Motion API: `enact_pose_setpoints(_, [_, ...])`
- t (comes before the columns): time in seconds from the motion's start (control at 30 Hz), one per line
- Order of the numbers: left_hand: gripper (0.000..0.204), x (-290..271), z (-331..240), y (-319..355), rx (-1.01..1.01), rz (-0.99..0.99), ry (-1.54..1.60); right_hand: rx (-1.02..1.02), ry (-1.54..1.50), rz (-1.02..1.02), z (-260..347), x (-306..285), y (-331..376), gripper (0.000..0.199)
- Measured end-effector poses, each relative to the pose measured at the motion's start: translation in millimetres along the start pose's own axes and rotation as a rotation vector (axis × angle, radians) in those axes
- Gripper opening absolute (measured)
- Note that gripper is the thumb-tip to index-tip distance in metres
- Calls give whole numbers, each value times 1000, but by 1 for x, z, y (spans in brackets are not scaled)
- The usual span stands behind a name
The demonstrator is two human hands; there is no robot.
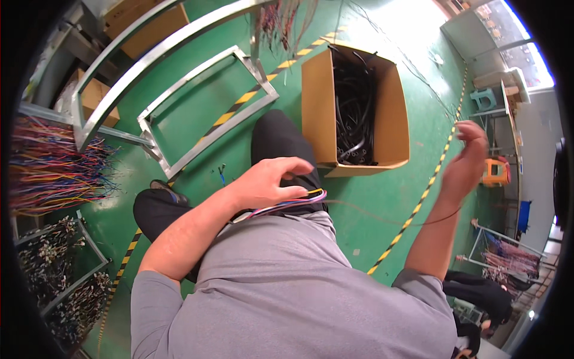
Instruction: Sorting and bundling colorful electrical wires and black cables on a production floor.
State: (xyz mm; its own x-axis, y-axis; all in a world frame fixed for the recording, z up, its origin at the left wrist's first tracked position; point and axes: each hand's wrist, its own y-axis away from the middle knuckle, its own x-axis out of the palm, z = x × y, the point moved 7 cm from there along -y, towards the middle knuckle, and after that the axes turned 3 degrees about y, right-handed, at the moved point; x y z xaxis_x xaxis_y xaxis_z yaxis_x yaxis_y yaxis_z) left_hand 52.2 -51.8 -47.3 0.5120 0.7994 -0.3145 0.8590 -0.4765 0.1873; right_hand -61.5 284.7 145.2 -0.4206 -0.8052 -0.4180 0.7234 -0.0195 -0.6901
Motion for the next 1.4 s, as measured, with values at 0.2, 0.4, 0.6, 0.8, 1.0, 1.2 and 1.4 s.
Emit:
enact_pose_setpoints(0.2, [54, -45, -27, -1, 192, -305, 1510, -360, -440, 905, 122, 169, 150, 34])
enact_pose_setpoints(0.4, [25, -60, 55, 55, -72, -853, 1553, -360, -637, 1114, 127, 196, 209, 9])
enact_pose_setpoints(0.6, [26, -69, 45, 86, 91, -842, 1286, -283, -499, 909, 111, 210, 199, 29])
enact_pose_setpoints(0.8, [24, -56, 4, 99, 7, -641, 847, 499, -696, 972, 114, 255, 148, 41])
enact_pose_setpoints(1.0, [25, -45, -17, 102, -123, -520, 679, 733, -1092, 1091, 144, 288, 143, 17])
enact_pose_setpoints(1.2, [26, -51, -20, 123, -70, -658, 988, 740, -1175, 1059, 150, 285, 139, 16])
enact_pose_setpoints(1.4, [23, -45, -18, 121, -66, -621, 1063, 845, -1290, 1076, 159, 283, 147, 16])
